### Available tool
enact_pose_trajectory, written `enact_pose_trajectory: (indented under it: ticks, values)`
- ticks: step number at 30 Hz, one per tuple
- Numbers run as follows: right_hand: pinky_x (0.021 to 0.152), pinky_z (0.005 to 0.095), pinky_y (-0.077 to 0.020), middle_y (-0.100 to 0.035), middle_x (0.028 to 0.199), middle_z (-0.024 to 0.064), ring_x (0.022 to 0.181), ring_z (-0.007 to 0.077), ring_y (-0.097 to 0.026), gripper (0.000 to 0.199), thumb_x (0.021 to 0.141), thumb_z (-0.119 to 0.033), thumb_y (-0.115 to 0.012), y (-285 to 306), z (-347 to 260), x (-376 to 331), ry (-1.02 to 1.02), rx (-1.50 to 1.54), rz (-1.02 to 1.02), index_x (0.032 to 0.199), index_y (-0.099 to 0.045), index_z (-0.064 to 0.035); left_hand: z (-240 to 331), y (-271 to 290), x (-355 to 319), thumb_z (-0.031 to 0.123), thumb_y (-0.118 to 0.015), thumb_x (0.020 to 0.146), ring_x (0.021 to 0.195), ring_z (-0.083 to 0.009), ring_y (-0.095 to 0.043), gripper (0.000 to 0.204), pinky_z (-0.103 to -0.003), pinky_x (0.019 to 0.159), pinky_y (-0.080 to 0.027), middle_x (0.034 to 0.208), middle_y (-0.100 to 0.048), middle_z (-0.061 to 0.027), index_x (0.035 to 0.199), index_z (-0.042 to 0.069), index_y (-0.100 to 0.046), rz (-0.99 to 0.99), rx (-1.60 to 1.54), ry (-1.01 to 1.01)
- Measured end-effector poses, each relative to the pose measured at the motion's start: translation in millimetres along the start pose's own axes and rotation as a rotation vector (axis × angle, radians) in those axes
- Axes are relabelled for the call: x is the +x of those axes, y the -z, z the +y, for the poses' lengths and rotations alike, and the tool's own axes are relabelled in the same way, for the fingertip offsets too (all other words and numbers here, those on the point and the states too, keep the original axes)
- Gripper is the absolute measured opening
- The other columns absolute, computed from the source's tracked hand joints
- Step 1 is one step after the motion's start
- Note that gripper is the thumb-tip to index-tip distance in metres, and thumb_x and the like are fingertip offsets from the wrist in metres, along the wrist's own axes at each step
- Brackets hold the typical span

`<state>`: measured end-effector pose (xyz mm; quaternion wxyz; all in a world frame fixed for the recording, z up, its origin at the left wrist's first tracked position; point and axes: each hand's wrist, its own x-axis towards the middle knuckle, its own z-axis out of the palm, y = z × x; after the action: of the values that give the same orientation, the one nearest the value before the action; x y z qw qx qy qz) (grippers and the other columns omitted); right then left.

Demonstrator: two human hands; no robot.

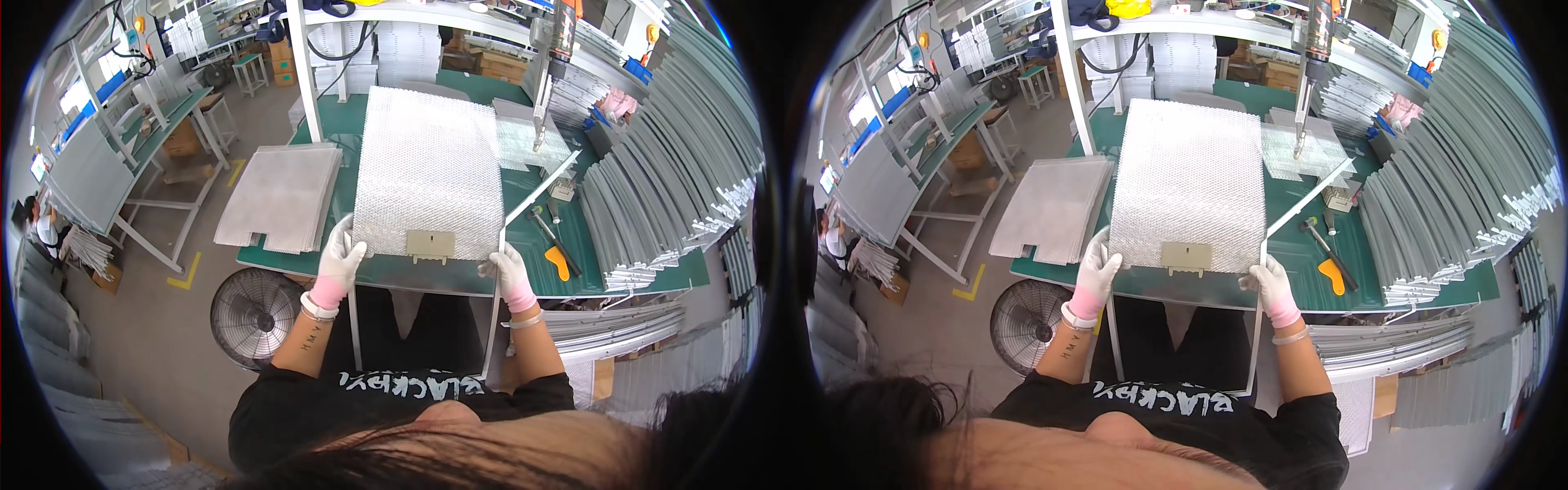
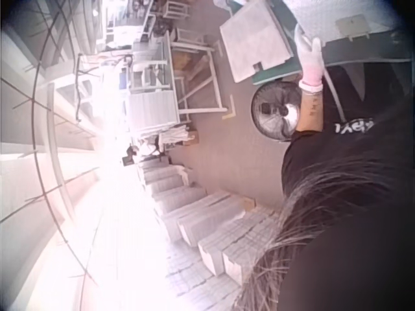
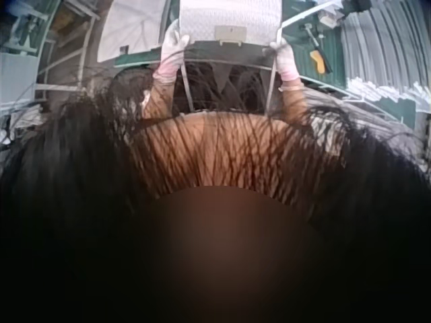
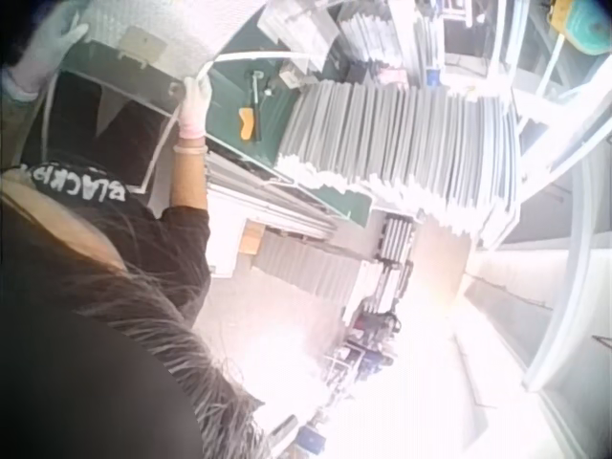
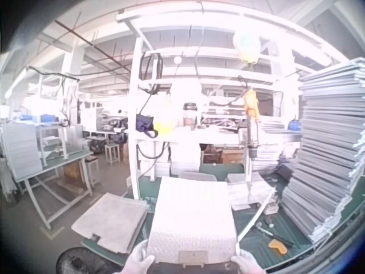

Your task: Assembling metal mesh filters by fitting frames onto the mesh and securing them with a power screwdriver and hammer.

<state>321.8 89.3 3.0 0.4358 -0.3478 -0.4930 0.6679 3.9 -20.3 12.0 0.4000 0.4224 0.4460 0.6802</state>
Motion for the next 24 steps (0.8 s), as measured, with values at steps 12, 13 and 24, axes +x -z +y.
enact_pose_trajectory:
  ticks: [12, 13, 24]
  values:
    - [0.064, 0.0249, -0.0472, -0.061, 0.074, 0.0027, 0.067, 0.0091, -0.056, 0.013, 0.088, -0.004, -0.046, -53.9, -48.6, -35.5, 0.334, -0.081, -0.095, 0.089, -0.058, -0.0008, 53.8, 5.5, -47.8, 0.007, -0.045, 0.097, 0.084, -0.0044, -0.047, 0.031, -0.02, 0.074, -0.04, 0.094, -0.051, 0.001, 0.126, -0.005, -0.044, 0.162, 0.094, -0.121]
    - [0.064, 0.0249, -0.0472, -0.061, 0.074, 0.0027, 0.067, 0.0091, -0.056, 0.013, 0.088, -0.004, -0.046, -52.4, -49.2, -30.8, 0.355, -0.082, -0.089, 0.089, -0.058, -0.0008, 63.9, 6.7, -44.5, 0.007, -0.045, 0.097, 0.084, -0.0044, -0.047, 0.031, -0.02, 0.074, -0.04, 0.094, -0.051, 0.001, 0.126, -0.005, -0.044, 0.148, 0.091, -0.137]
    - [0.053, 0.0249, -0.0314, -0.037, 0.065, -0.0049, 0.061, 0.0045, -0.033, 0.027, 0.091, -0.008, -0.06, -79.3, -119.8, 40.7, 0.857, -0.302, 0.155, 0.072, -0.041, -0.0071, 118.5, -2.5, 75.8, 0.005, -0.061, 0.091, 0.084, -0.0066, -0.058, 0.028, -0.024, 0.075, -0.046, 0.099, -0.065, -0.0023, 0.117, -0.005, -0.057, -0.049, 0.053, -0.41]
